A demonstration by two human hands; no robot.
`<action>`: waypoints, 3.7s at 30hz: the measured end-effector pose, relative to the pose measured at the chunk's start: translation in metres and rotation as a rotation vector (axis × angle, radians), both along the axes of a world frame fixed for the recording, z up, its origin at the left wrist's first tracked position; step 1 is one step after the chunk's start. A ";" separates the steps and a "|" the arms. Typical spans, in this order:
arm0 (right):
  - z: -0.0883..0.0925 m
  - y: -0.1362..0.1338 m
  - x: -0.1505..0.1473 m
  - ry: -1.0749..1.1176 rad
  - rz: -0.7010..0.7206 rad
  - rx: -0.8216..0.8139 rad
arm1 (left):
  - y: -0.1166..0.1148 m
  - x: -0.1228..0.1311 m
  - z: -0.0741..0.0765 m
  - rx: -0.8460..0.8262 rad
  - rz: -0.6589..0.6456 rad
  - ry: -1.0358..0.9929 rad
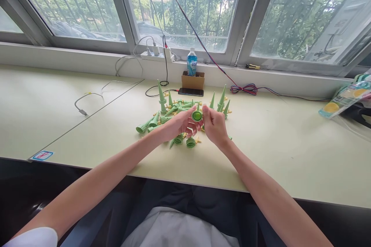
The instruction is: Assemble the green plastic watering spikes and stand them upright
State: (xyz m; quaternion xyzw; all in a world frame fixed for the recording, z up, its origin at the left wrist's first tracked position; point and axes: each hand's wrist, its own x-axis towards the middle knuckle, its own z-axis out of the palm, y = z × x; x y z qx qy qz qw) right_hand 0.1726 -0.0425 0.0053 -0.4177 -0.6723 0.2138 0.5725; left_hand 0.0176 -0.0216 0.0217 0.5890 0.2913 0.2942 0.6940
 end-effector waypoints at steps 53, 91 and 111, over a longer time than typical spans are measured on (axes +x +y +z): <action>-0.003 0.011 0.006 -0.277 -0.144 0.042 | 0.001 -0.003 -0.009 0.703 0.254 0.149; -0.010 0.006 0.005 -0.527 -0.161 0.147 | 0.006 -0.003 -0.014 0.492 0.138 0.062; -0.009 0.004 0.001 -0.628 -0.194 0.166 | 0.004 -0.004 -0.013 0.482 0.110 0.093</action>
